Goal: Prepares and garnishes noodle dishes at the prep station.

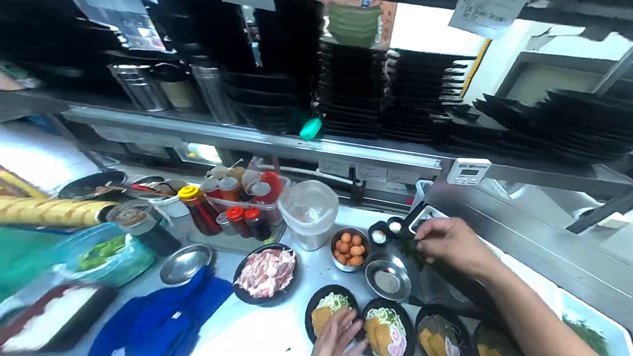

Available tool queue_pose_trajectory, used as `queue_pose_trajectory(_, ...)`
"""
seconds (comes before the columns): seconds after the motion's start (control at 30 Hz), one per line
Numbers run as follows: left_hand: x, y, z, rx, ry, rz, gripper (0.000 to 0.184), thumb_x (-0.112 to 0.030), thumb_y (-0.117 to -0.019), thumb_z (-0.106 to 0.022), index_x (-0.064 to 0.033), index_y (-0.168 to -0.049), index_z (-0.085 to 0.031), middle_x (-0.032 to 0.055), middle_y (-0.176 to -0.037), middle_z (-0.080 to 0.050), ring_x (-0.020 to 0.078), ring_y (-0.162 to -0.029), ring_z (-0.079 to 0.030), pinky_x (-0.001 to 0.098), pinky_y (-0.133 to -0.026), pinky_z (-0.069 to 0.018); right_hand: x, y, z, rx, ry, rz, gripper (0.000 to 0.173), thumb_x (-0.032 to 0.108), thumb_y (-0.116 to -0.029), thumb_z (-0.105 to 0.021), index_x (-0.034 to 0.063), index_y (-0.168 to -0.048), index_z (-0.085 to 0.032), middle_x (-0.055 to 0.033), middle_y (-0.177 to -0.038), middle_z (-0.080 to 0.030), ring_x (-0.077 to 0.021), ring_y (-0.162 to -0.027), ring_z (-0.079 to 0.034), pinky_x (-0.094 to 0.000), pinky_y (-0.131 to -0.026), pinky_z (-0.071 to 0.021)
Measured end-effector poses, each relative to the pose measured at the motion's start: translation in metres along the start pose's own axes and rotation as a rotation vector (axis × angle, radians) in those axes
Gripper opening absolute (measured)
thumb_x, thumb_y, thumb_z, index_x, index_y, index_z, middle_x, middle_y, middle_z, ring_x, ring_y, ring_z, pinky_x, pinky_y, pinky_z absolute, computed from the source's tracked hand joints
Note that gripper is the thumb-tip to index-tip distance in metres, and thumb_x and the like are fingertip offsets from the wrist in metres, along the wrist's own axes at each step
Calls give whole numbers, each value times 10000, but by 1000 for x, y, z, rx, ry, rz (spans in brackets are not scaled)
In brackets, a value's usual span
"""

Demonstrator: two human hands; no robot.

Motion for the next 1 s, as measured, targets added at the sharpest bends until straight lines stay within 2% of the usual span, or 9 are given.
queue_pose_trajectory(0.1, -25, -21, -55, 98, 490, 43, 693, -642, -1032, -373, -205, -1569, -380, 155, -1502, -521, 402, -1354, -522, 665, -1072, -442, 2, 18, -103, 251, 139, 100, 142, 205, -892, -766, 183, -1032, -776, 31, -972, -751, -112, -798, -706, -345, -724, -626)
queue_pose_trajectory(0.17, -35, -22, -65, 1, 672, 68, 565, -543, -1068, -342, -171, -1434, -560, 149, -1329, -650, 333, -1193, -642, 560, -954, -543, -4, 31, -151, 331, 228, 181, 178, 210, -896, -759, 213, -1073, -780, 76, -1076, -750, -47, -931, -703, -312, -850, -620)
queue_pose_trajectory(0.27, -26, -8, -46, -261, 744, 156, 428, -373, -1086, -373, -79, -1216, -654, 170, -1131, -707, 316, -1026, -696, 518, -872, -575, -8, 41, -168, 254, 210, 260, 102, 192, -917, -740, 208, -1005, -789, 76, -1058, -748, -30, -950, -697, -266, -855, -613)
queue_pose_trajectory(0.33, -14, 1, -31, -322, 729, 199, 402, -335, -1085, -380, -56, -1196, -646, 182, -1109, -696, 329, -1025, -689, 530, -899, -571, -10, 46, -169, 221, 229, 285, 83, 205, -934, -732, 222, -999, -780, 88, -1026, -736, -21, -916, -689, -245, -819, -613)
queue_pose_trajectory(0.43, 5, 8, -18, -333, 654, 245, 396, -313, -1094, -366, -40, -1189, -636, 185, -1081, -689, 315, -976, -688, 502, -860, -580, -25, 49, -187, 305, 364, 243, 194, 223, -922, -728, 272, -1104, -770, 89, -1079, -724, -23, -991, -671, -265, -883, -589)
queue_pose_trajectory(0.6, 29, 9, 21, -258, 415, 184, 270, -10, -976, -594, 21, -1243, -609, 216, -1141, -679, 296, -990, -690, 458, -895, -590, -77, 43, -228, 386, 408, 163, 184, 251, -889, -740, 245, -1068, -780, 49, -1041, -714, -71, -995, -662, -316, -904, -571)
queue_pose_trajectory(0.7, 31, 11, 56, -345, 323, 149, 332, 78, -898, -659, 6, -1221, -626, 193, -1097, -678, 243, -874, -688, 373, -768, -607, -102, 29, -244, 407, 227, 3, 86, 258, -912, -737, 201, -969, -769, 40, -974, -709, -71, -814, -681, -296, -758, -615)
queue_pose_trajectory(0.83, 15, -1, 99, -453, 251, 64, 341, 83, -890, -663, 9, -1219, -615, 187, -1058, -676, 228, -826, -683, 351, -711, -606, -114, -3, -252, 312, -36, -193, 111, 187, -914, -734, 129, -1009, -743, -22, -903, -748, -167, -702, -724, -371, -647, -649)
queue_pose_trajectory(1.0, -5, -13, 136, -557, 158, 3, 308, 9, -924, -677, 14, -1229, -631, 195, -1017, -682, 243, -817, -681, 368, -707, -606, -146, -56, -285, 295, 80, -246, 148, 241, -974, -663, 139, -1052, -737, -19, -918, -759, -153, -713, -745, -360, -659, -661)
Point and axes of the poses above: each hand's wrist, its own y-axis away from the middle knuckle, its own z-axis out of the back of the hand, x = y × z, the point moved 10 cm from there along -y, towards the middle knuckle
